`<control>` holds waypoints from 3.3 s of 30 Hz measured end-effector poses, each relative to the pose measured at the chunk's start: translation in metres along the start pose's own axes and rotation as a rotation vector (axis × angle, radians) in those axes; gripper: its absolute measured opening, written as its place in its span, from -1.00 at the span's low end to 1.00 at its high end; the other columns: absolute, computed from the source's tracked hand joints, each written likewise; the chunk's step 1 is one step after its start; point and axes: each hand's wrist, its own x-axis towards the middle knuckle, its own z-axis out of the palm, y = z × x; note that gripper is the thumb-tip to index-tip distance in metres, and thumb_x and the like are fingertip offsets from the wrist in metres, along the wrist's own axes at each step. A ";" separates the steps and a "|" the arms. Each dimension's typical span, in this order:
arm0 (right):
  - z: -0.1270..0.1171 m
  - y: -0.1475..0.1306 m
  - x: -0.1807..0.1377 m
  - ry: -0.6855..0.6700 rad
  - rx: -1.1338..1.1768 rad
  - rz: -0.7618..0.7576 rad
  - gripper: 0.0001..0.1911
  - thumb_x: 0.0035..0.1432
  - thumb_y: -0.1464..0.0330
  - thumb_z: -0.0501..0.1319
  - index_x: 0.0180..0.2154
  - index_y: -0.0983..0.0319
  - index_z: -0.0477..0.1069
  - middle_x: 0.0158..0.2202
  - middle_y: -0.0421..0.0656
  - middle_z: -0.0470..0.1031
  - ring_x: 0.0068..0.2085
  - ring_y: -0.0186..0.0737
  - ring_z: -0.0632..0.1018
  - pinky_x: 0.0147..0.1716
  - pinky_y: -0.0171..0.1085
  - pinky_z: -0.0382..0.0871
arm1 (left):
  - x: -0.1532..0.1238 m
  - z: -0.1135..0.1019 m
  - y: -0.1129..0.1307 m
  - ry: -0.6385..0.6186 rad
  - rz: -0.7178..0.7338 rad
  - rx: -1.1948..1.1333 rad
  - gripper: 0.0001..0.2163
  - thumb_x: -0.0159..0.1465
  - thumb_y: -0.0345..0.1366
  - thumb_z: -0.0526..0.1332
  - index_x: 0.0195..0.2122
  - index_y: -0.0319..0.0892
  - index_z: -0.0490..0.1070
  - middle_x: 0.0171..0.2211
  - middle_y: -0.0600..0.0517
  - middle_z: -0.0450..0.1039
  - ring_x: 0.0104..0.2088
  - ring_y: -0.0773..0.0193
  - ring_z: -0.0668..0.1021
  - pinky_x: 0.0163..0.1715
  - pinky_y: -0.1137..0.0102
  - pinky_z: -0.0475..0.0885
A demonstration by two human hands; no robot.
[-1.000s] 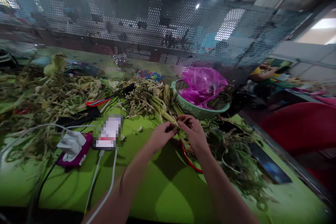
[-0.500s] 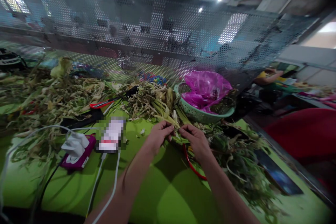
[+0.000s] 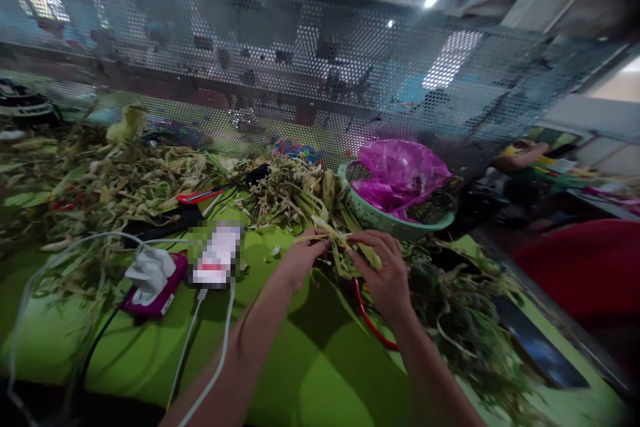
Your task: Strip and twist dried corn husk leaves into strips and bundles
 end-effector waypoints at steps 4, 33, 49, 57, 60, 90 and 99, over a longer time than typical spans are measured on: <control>0.004 -0.011 -0.001 -0.185 0.015 -0.115 -0.74 0.14 0.47 0.19 -0.15 0.08 0.50 -0.20 -0.14 0.54 -0.09 -0.05 0.48 -0.06 -0.06 0.29 | 0.002 0.000 -0.002 0.075 0.021 -0.008 -0.84 0.11 -0.29 0.31 -0.30 -0.14 0.39 -0.37 0.03 0.47 -0.39 0.30 0.48 -0.39 0.41 0.38; 0.019 -0.027 -0.009 -0.088 0.022 -0.248 -0.86 0.24 0.47 0.15 -0.26 0.12 0.43 -0.29 -0.18 0.60 -0.19 -0.12 0.55 -0.16 -0.14 0.31 | 0.006 0.002 -0.008 0.139 0.082 -0.226 -0.81 -0.05 -0.41 0.37 -0.38 -0.21 0.46 -0.43 0.04 0.48 -0.40 0.33 0.50 -0.27 0.42 0.39; 0.014 -0.018 -0.010 0.105 0.268 0.307 -0.88 0.17 0.27 0.24 -0.28 0.19 0.41 -0.32 -0.17 0.45 -0.26 -0.17 0.45 -0.20 -0.19 0.33 | 0.004 0.005 -0.008 -0.034 -0.015 -0.072 -0.74 0.10 -0.15 0.33 -0.27 -0.20 0.46 -0.42 0.06 0.42 -0.44 0.37 0.39 -0.43 0.47 0.24; 0.010 -0.011 -0.008 0.088 0.382 0.435 -0.84 0.15 0.25 0.26 -0.27 0.19 0.41 -0.32 -0.20 0.42 -0.28 -0.20 0.42 -0.24 -0.25 0.29 | 0.001 0.004 -0.004 -0.044 0.039 0.104 -0.70 0.09 -0.07 0.35 -0.35 -0.22 0.45 -0.48 0.10 0.36 -0.49 0.43 0.32 -0.48 0.48 0.16; 0.010 -0.011 -0.009 0.038 0.408 0.447 -0.87 0.14 0.27 0.25 -0.28 0.18 0.42 -0.33 -0.22 0.41 -0.28 -0.21 0.40 -0.25 -0.26 0.26 | -0.001 0.006 -0.001 -0.028 0.036 0.083 -0.70 0.05 -0.11 0.39 -0.35 -0.23 0.46 -0.44 0.07 0.42 -0.45 0.41 0.38 -0.43 0.48 0.23; 0.018 -0.012 -0.008 -0.177 0.639 0.655 -0.86 -0.02 0.27 0.28 -0.49 0.19 0.38 -0.55 -0.25 0.36 -0.53 -0.29 0.34 -0.55 -0.32 0.26 | -0.004 0.012 -0.005 -0.072 0.261 0.393 -0.74 0.29 -0.15 0.14 -0.10 -0.14 0.48 -0.08 -0.06 0.53 -0.03 0.11 0.47 0.09 0.27 0.28; 0.010 -0.006 -0.004 -0.043 0.020 -0.037 -0.68 -0.01 0.47 0.26 -0.16 0.10 0.48 -0.11 -0.11 0.51 -0.04 -0.02 0.47 -0.03 -0.05 0.31 | -0.004 0.008 0.000 -0.002 0.121 0.294 -0.71 0.31 -0.18 0.10 -0.06 -0.15 0.51 -0.05 -0.04 0.52 -0.03 0.15 0.47 0.06 0.31 0.30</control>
